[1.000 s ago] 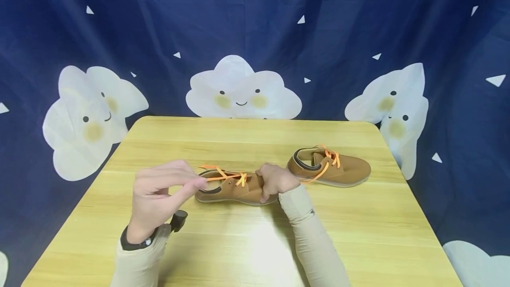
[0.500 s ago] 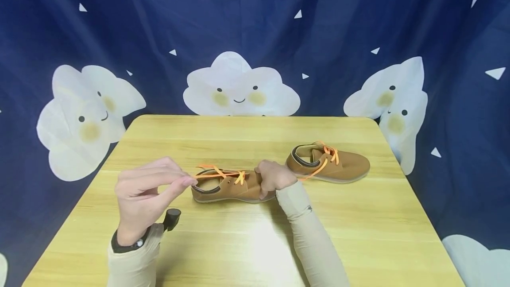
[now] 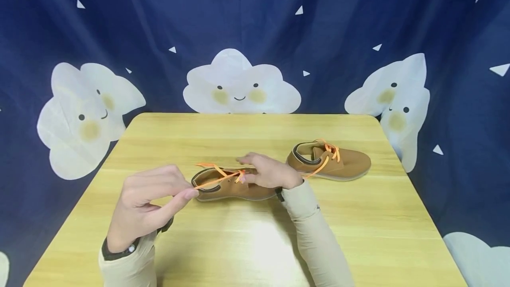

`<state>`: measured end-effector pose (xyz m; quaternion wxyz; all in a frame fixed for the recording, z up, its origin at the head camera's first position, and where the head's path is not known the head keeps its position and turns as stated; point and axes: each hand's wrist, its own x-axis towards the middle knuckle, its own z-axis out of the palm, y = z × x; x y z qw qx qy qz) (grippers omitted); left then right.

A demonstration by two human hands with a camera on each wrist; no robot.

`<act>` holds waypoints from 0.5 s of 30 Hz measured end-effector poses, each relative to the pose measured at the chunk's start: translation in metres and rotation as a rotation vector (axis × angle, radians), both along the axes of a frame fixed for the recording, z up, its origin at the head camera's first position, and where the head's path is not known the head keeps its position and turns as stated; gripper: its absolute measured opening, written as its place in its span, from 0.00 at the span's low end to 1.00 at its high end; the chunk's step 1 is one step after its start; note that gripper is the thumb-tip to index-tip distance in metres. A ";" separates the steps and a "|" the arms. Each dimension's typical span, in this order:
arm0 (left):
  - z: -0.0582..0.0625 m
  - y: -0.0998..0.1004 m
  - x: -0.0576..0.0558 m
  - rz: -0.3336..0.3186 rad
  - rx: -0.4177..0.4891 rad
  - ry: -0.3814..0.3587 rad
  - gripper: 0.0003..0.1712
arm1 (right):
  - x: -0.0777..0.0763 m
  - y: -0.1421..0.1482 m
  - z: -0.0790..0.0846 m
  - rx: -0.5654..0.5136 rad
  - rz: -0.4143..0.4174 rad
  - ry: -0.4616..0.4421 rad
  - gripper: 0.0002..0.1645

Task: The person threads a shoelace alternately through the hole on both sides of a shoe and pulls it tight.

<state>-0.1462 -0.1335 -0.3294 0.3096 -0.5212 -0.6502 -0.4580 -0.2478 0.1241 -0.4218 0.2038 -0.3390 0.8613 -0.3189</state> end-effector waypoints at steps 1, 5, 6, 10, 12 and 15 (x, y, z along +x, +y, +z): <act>0.001 0.001 0.000 -0.003 -0.007 0.013 0.12 | 0.003 -0.004 0.005 -0.073 0.033 0.020 0.31; 0.002 0.004 -0.001 -0.004 -0.034 0.065 0.14 | 0.014 -0.023 0.019 -0.301 0.184 0.056 0.20; 0.002 0.005 -0.001 -0.003 -0.039 0.076 0.14 | 0.017 -0.026 0.022 -0.333 0.223 0.063 0.20; 0.002 0.006 -0.001 0.002 -0.051 0.099 0.15 | 0.025 -0.034 0.026 -0.413 0.326 -0.008 0.19; 0.002 0.006 -0.001 0.005 -0.058 0.098 0.15 | 0.027 -0.033 0.026 -0.443 0.340 -0.067 0.19; 0.002 0.005 0.000 0.009 -0.066 0.091 0.15 | 0.028 -0.032 0.026 -0.503 0.352 -0.116 0.18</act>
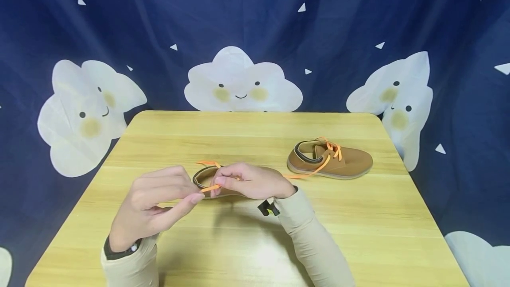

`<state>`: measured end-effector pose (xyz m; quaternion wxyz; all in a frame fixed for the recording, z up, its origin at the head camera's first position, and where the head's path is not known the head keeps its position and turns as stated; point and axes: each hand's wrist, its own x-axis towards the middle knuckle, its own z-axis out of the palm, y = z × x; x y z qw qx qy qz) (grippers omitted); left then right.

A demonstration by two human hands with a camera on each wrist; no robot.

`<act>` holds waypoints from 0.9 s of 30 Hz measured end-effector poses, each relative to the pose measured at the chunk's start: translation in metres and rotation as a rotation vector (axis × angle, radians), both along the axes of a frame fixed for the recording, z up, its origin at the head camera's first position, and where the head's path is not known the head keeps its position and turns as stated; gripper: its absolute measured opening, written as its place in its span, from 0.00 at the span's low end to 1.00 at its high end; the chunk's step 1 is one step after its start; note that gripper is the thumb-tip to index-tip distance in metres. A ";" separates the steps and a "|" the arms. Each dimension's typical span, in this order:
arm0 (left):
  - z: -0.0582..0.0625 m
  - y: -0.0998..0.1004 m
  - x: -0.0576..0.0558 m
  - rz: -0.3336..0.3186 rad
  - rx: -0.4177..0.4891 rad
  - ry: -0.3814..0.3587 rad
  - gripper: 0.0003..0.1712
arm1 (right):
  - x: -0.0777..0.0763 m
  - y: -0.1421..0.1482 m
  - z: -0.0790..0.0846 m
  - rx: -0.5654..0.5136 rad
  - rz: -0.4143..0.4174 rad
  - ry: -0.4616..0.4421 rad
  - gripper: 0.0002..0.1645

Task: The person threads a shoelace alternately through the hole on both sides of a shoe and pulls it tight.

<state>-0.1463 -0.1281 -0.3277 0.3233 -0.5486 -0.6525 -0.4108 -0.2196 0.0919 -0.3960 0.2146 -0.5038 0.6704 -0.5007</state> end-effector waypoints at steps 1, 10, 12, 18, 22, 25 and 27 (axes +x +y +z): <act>0.000 0.000 0.000 0.000 -0.003 -0.003 0.15 | 0.000 0.000 0.000 -0.021 0.004 -0.015 0.18; 0.000 -0.001 0.001 0.014 -0.040 -0.002 0.12 | 0.007 -0.002 0.004 -0.117 -0.023 -0.076 0.16; -0.001 -0.001 0.001 0.027 -0.045 -0.012 0.12 | 0.008 -0.003 0.005 -0.133 -0.017 -0.086 0.16; -0.001 -0.003 0.001 0.051 -0.059 -0.038 0.11 | 0.010 -0.003 0.008 -0.179 0.010 -0.096 0.15; -0.002 -0.008 0.002 0.092 -0.115 -0.128 0.08 | 0.012 -0.002 0.009 -0.184 -0.024 -0.102 0.15; -0.004 -0.018 0.001 0.208 -0.228 -0.340 0.15 | 0.012 -0.002 0.007 -0.187 -0.095 -0.115 0.18; -0.007 -0.027 -0.004 0.344 -0.334 -0.511 0.27 | 0.012 -0.001 0.006 -0.197 -0.138 -0.139 0.21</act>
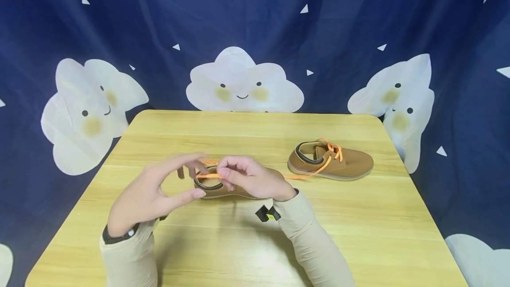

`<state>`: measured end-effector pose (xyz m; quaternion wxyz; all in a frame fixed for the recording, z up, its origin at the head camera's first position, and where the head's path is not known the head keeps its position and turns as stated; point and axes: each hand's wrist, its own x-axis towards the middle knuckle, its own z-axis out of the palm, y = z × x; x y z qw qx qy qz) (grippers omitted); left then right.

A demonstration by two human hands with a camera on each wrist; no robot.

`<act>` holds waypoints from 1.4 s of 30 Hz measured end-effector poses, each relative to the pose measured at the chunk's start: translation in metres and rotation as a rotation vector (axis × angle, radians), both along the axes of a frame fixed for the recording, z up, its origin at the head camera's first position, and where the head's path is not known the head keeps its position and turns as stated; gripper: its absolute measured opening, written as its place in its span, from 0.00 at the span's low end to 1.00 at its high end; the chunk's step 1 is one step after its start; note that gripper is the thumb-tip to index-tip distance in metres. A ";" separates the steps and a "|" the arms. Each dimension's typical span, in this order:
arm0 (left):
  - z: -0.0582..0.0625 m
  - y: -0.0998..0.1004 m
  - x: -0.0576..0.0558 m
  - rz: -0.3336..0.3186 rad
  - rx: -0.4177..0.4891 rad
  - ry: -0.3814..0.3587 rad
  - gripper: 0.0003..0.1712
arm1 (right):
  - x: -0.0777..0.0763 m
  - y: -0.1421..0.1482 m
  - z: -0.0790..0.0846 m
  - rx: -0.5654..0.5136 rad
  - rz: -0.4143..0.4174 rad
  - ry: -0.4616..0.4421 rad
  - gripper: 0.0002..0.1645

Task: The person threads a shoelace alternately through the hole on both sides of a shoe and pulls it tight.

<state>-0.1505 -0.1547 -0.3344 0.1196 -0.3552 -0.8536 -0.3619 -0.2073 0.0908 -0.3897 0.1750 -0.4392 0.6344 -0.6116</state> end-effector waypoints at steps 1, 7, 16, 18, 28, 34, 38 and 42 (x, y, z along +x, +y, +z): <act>-0.002 -0.003 -0.004 0.064 -0.060 -0.080 0.33 | 0.000 0.000 -0.001 -0.004 -0.024 -0.007 0.23; -0.043 0.004 -0.046 0.174 -0.358 -0.416 0.44 | -0.003 0.000 -0.003 -0.107 -0.068 -0.097 0.26; -0.082 0.021 -0.073 0.332 -0.633 -0.639 0.38 | -0.003 0.000 -0.004 -0.195 -0.020 -0.209 0.19; -0.084 0.021 -0.074 0.314 -0.618 -0.638 0.37 | -0.002 -0.002 -0.004 -0.202 -0.023 -0.213 0.18; -0.093 0.021 -0.080 0.261 -0.532 -0.557 0.29 | 0.008 -0.015 -0.008 -0.192 0.008 -0.189 0.24; -0.090 0.024 -0.080 0.273 -0.536 -0.531 0.38 | 0.006 -0.010 -0.005 -0.202 -0.019 -0.226 0.16; -0.085 0.027 -0.075 0.284 -0.540 -0.467 0.48 | 0.001 0.001 -0.001 -0.244 -0.088 -0.207 0.08; -0.081 0.032 -0.073 0.210 -0.484 -0.356 0.42 | -0.005 0.015 0.003 -0.208 -0.240 -0.187 0.11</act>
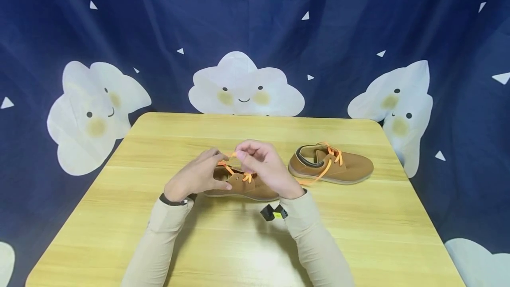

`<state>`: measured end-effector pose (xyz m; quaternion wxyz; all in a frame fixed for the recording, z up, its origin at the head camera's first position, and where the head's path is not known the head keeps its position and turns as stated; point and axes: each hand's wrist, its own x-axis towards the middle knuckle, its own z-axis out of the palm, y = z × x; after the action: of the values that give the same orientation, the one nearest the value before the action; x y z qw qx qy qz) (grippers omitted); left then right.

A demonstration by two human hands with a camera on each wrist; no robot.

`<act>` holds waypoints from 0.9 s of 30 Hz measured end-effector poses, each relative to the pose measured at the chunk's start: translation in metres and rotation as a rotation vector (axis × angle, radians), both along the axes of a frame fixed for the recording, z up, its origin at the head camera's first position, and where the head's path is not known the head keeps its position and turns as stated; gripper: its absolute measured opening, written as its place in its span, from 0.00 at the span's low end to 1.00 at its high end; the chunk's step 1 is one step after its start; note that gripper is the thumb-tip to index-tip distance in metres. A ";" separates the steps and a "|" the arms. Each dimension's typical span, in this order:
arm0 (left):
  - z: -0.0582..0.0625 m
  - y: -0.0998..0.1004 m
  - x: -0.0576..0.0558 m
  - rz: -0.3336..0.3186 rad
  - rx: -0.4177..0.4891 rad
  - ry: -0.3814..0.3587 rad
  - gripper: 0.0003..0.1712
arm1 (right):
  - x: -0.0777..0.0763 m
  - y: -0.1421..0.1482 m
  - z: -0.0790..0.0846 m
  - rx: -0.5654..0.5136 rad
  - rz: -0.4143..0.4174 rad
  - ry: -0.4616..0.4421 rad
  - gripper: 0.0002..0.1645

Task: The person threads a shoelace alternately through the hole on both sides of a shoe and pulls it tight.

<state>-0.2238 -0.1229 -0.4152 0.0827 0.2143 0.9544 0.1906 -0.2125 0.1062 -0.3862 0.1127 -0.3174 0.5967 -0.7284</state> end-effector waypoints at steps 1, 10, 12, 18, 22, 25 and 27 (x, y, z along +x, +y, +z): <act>0.001 0.001 -0.001 -0.033 0.020 0.021 0.37 | -0.002 0.003 0.000 0.031 -0.046 0.004 0.13; -0.001 0.008 -0.006 -0.192 0.072 0.041 0.06 | -0.023 0.009 -0.011 0.384 -0.231 0.085 0.10; -0.002 0.008 -0.006 -0.197 0.087 0.032 0.05 | -0.027 0.008 -0.017 0.484 -0.231 0.110 0.11; -0.003 0.010 -0.005 -0.189 0.109 0.022 0.07 | -0.033 0.005 -0.034 0.761 -0.227 0.244 0.10; -0.003 0.012 -0.005 -0.191 0.107 0.032 0.07 | -0.035 0.001 -0.040 0.842 -0.202 0.348 0.08; -0.004 0.012 -0.004 -0.198 0.105 0.053 0.10 | -0.036 -0.002 -0.043 0.876 -0.166 0.405 0.07; -0.004 0.013 -0.004 -0.197 0.109 0.061 0.11 | -0.037 -0.003 -0.045 0.884 -0.146 0.424 0.07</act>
<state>-0.2278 -0.1101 -0.4192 0.0601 0.3170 0.9190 0.2263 -0.2494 0.1032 -0.4315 0.0616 -0.3377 0.8789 -0.3311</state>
